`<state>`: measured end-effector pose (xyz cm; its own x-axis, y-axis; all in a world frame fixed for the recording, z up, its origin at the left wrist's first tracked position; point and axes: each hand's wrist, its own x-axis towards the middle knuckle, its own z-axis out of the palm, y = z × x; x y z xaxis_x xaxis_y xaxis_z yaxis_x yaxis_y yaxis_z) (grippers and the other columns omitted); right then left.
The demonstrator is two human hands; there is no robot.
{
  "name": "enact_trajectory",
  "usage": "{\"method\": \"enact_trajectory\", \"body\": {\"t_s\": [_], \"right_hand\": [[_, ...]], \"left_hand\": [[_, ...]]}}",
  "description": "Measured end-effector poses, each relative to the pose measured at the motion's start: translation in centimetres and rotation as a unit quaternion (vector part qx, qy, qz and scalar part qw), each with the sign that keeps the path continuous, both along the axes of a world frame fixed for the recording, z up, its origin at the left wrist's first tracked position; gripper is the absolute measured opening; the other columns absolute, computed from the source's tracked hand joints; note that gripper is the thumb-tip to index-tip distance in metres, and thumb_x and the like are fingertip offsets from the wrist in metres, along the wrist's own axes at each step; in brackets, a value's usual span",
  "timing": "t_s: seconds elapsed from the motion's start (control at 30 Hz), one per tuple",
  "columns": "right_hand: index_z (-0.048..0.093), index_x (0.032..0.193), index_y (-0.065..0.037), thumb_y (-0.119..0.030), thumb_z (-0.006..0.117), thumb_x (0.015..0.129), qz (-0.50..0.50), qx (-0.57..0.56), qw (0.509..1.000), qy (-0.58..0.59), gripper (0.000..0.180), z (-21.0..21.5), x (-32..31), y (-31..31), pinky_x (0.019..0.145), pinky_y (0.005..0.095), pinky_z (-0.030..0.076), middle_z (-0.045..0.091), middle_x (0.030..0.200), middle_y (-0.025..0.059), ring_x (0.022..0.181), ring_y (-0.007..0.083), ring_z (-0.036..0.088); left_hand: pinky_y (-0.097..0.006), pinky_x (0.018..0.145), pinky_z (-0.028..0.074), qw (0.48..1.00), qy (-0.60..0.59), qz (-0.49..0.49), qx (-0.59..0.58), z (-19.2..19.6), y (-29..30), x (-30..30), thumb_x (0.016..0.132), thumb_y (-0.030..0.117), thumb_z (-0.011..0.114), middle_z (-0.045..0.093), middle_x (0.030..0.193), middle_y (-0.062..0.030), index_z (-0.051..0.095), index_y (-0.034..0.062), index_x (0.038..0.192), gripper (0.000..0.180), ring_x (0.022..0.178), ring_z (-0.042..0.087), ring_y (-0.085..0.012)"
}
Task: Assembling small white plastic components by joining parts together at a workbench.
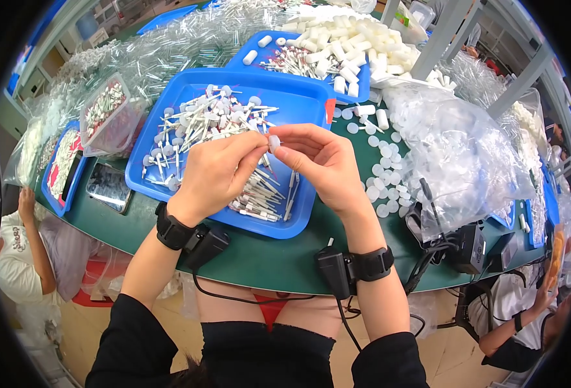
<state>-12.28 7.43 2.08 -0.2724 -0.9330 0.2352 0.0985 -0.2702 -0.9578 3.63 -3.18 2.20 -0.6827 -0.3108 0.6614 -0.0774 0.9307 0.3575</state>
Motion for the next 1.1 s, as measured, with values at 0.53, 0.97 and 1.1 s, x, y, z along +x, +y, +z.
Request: {"method": "enact_trajectory", "body": {"t_s": [0.53,0.97,1.1], "right_hand": [[0.064,0.107,0.003,0.001,0.068,0.080,-0.029,-0.020,0.993,0.111,0.027,-0.5,-0.2,-0.2,0.086,0.0288,0.050,0.066,0.106,0.0107,0.093,0.0155,0.064],[0.067,0.102,0.005,0.001,0.069,0.080,-0.067,0.026,0.992,0.102,0.022,-0.1,-0.6,0.1,0.082,0.0261,0.052,0.069,0.098,0.0113,0.089,0.0154,0.066],[0.067,0.102,0.004,0.002,0.069,0.080,-0.058,0.014,0.991,0.118,0.022,-0.4,-0.6,0.1,0.083,0.0263,0.053,0.069,0.098,0.0120,0.089,0.0156,0.067]], "left_hand": [[-0.037,0.077,0.049,0.980,0.022,-0.099,0.170,-0.1,0.6,-0.3,0.087,-0.006,0.048,0.064,0.098,-0.0209,0.041,0.0031,0.130,0.045,0.091,0.064,-0.0336],[-0.033,0.061,0.050,0.988,0.064,-0.053,0.133,-0.7,-0.4,-0.2,0.082,0.001,0.062,0.066,0.075,-0.0109,0.065,0.0017,0.087,0.006,0.069,0.065,-0.0250],[-0.032,0.059,0.051,0.983,0.083,-0.043,0.155,-0.8,0.0,-0.4,0.082,-0.001,0.060,0.067,0.073,-0.0114,0.065,0.0007,0.087,0.007,0.067,0.066,-0.0242]]}}
